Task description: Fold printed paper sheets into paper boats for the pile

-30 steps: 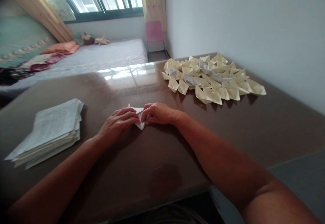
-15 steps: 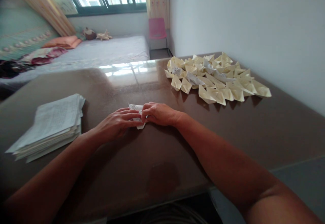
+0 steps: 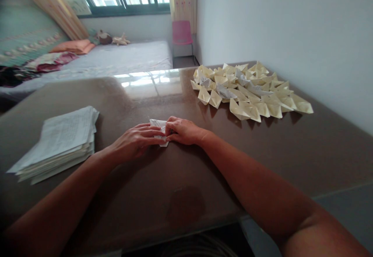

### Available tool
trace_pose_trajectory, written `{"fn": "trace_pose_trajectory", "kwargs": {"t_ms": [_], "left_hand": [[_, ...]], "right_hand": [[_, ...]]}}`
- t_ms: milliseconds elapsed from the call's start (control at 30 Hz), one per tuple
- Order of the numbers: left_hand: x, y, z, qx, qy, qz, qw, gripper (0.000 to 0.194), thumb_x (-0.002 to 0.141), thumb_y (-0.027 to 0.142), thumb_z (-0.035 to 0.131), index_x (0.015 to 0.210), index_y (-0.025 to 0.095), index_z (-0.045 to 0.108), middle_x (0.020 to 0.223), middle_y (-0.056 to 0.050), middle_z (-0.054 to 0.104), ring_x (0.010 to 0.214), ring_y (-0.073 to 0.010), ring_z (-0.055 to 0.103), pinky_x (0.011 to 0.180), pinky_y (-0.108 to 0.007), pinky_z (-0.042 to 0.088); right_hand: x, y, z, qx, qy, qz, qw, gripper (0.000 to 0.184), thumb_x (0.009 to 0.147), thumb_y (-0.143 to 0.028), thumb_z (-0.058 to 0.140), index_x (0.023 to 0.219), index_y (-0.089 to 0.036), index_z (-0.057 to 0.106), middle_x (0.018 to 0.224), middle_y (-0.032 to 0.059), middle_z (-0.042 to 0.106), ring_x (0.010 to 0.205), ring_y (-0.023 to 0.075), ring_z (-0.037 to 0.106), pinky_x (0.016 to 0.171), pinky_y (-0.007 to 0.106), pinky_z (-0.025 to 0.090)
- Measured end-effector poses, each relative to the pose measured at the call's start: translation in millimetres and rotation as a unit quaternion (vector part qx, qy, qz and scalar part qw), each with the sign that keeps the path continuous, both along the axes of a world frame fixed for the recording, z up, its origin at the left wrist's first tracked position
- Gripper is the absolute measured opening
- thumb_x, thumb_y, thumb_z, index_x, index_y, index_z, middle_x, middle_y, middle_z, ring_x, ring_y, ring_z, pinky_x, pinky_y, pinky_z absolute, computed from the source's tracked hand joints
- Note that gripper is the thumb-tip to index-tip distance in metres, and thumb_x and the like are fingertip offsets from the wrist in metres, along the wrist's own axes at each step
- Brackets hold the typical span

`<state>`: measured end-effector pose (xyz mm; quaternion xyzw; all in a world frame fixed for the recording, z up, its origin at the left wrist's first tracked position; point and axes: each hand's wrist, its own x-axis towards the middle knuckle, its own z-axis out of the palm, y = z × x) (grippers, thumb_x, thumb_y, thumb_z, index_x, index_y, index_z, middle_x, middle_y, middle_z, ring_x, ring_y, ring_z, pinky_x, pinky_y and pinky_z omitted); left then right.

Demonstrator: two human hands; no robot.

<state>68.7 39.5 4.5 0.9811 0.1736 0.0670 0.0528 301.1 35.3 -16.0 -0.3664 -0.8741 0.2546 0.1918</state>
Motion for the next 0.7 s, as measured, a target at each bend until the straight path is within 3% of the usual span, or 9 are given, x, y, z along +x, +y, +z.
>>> {"fn": "trace_pose_trajectory", "kwargs": {"t_ms": [133, 333, 533, 700], "left_hand": [[2, -2, 3.5, -0.008, 0.021, 0.005, 1.0, 0.049, 0.083, 0.01, 0.046, 0.121, 0.037, 0.06, 0.13, 0.004, 0.059, 0.121, -0.0183, 0.051, 0.105, -0.036, 0.034], [3, -6, 4.6, -0.007, 0.017, 0.06, 0.998, 0.03, 0.092, 0.025, 0.046, 0.113, 0.038, 0.064, 0.125, 0.003, 0.061, 0.114, -0.0187, 0.055, 0.1, -0.035, 0.037], [11, -9, -9.1, 0.018, -0.038, 0.095, 0.995, 0.025, 0.096, 0.031, 0.043, 0.111, 0.031, 0.063, 0.115, 0.001, 0.065, 0.118, -0.0184, 0.05, 0.101, -0.036, 0.035], [17, -12, -12.6, 0.083, -0.078, 0.144, 0.983, 0.025, 0.091, 0.036, 0.054, 0.11, 0.023, 0.062, 0.119, -0.006, 0.06, 0.116, -0.0231, 0.048, 0.097, -0.037, 0.039]], "right_hand": [[-3, 0, -1.2, -0.01, -0.012, -0.021, 1.0, 0.01, 0.083, -0.024, 0.064, 0.09, -0.018, 0.064, 0.105, 0.0034, 0.056, 0.086, 0.013, 0.058, 0.076, 0.023, 0.041], [-7, 6, -1.4, -0.005, -0.013, -0.059, 0.998, 0.005, 0.083, -0.017, 0.061, 0.085, -0.017, 0.065, 0.096, 0.0026, 0.057, 0.083, 0.012, 0.057, 0.077, 0.023, 0.04], [-3, 10, -5.8, -0.008, 0.032, -0.036, 0.999, 0.004, 0.08, -0.013, 0.065, 0.084, -0.014, 0.065, 0.092, 0.0026, 0.057, 0.077, 0.0099, 0.055, 0.074, 0.021, 0.041], [-3, 11, -9.0, 0.005, 0.051, -0.044, 0.998, 0.003, 0.078, -0.012, 0.067, 0.081, -0.014, 0.065, 0.088, 0.0016, 0.057, 0.074, 0.0093, 0.053, 0.072, 0.021, 0.041]]}}
